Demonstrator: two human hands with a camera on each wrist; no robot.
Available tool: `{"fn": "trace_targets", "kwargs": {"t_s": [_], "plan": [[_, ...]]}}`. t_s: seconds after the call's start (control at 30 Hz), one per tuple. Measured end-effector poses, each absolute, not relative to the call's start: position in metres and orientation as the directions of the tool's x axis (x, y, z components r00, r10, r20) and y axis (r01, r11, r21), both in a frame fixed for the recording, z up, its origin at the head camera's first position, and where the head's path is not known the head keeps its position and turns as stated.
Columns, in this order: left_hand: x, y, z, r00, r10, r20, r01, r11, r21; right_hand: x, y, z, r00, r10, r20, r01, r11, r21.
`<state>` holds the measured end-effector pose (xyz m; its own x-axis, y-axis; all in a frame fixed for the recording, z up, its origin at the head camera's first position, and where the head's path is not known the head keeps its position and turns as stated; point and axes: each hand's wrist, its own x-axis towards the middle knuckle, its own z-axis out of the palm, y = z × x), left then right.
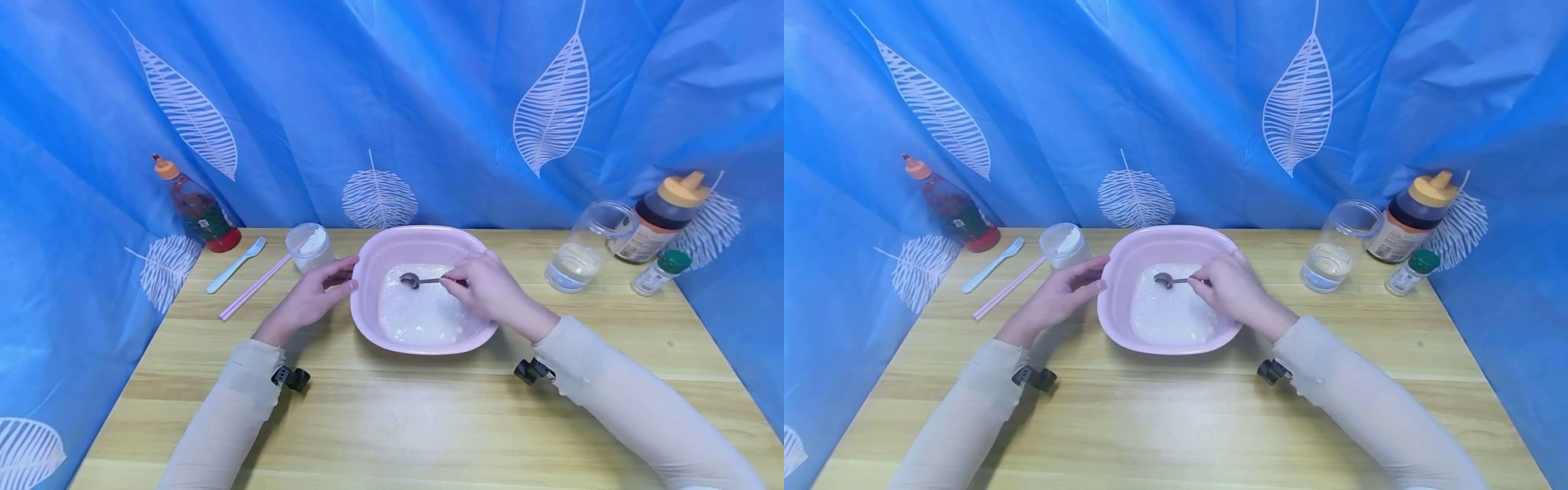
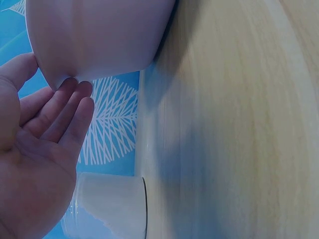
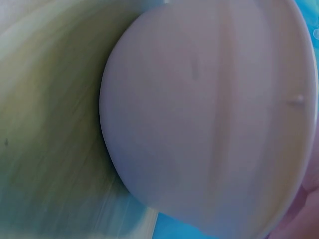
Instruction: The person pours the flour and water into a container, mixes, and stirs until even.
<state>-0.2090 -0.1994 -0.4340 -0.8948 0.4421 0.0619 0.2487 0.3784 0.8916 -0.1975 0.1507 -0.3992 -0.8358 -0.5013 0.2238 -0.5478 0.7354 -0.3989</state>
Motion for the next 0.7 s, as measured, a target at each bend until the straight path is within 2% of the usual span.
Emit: {"fn": "trace_targets", "kwargs": {"t_s": [0.37,0.7], "plan": [[-0.208,-0.199,-0.433,-0.895,0.441,0.062,0.247,0.376,0.893,-0.202,0.159,-0.398,-0.877,-0.416,0.242,-0.481,0.775,-0.41],[-0.208,-0.199,-0.434,-0.893,0.445,0.074,0.26,0.373,0.891,-0.201,0.143,-0.397,-0.836,-0.501,0.224,-0.545,0.715,-0.437]]}}
